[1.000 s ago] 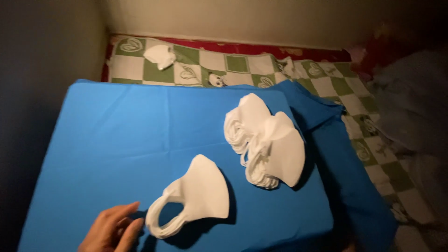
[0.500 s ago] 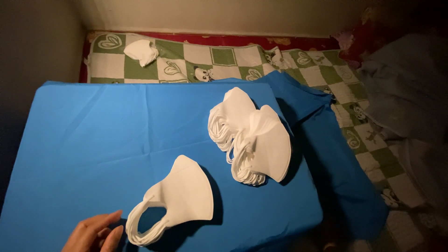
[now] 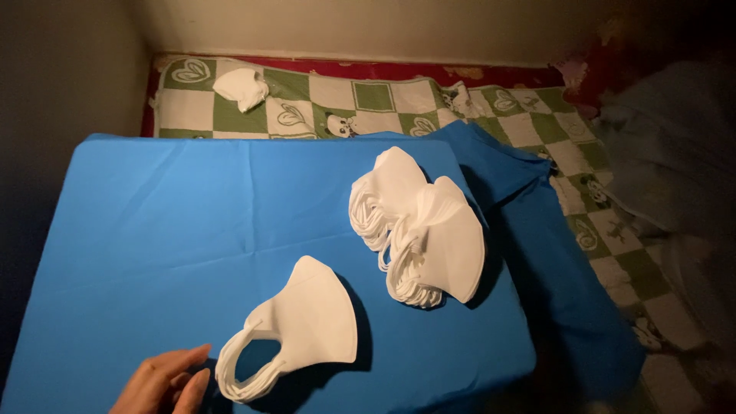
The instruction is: Stacking white fabric masks into a neat pile on a blue surface and placing one mask into a clear plastic bag.
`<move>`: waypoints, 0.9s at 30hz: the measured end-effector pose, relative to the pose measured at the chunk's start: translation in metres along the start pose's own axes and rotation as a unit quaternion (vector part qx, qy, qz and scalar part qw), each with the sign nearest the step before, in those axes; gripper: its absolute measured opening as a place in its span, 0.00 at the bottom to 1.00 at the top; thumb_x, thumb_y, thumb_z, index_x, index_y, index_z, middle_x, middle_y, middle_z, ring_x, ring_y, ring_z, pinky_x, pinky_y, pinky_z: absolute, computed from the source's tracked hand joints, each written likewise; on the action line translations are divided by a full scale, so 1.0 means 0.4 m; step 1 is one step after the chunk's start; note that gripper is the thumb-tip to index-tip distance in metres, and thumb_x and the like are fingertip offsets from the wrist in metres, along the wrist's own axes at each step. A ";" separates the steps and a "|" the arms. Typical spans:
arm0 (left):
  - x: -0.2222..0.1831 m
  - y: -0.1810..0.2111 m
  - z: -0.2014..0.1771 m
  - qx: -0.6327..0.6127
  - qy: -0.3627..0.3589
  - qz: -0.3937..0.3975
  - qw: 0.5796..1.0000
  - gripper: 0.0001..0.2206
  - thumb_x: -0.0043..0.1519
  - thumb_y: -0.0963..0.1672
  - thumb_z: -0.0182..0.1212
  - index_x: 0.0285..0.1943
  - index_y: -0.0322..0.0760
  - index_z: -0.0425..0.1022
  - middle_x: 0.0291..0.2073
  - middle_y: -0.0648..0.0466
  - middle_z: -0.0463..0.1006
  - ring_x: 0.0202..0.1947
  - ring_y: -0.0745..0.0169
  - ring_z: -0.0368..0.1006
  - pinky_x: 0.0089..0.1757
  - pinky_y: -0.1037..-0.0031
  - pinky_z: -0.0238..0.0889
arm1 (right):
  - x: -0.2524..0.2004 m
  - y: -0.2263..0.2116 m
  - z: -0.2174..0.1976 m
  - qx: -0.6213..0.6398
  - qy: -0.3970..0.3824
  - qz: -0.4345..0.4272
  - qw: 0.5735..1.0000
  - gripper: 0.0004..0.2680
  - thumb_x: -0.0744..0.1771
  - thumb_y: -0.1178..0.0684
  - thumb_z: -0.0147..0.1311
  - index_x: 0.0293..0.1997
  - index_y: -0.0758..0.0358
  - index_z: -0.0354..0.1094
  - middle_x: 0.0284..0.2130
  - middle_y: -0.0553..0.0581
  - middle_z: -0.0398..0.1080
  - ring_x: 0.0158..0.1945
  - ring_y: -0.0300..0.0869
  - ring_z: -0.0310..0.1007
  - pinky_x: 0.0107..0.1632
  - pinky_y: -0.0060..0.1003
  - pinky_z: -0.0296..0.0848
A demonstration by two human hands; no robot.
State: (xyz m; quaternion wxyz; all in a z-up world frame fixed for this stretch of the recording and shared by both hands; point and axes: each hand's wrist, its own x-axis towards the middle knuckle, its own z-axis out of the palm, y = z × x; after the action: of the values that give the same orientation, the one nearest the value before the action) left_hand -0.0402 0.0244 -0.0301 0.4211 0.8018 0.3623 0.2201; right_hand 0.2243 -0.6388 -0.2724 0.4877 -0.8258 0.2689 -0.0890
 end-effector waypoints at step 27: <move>0.055 0.226 -0.109 -0.266 -0.109 0.138 0.948 0.17 0.61 0.44 0.61 0.60 0.36 0.79 0.56 0.51 0.82 0.54 0.65 0.79 0.52 0.75 0.73 | -0.513 -1.003 0.189 0.321 -0.430 -0.192 0.822 0.06 0.69 0.57 0.51 0.50 0.62 0.69 0.34 0.74 0.80 0.31 0.59 0.84 0.29 0.46 0.81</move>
State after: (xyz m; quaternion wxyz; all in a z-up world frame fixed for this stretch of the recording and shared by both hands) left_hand -0.0190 0.0292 0.0704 0.6209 0.7223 0.1283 0.2761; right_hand 0.2265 -0.3202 0.0552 0.7641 -0.6120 -0.1762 0.1022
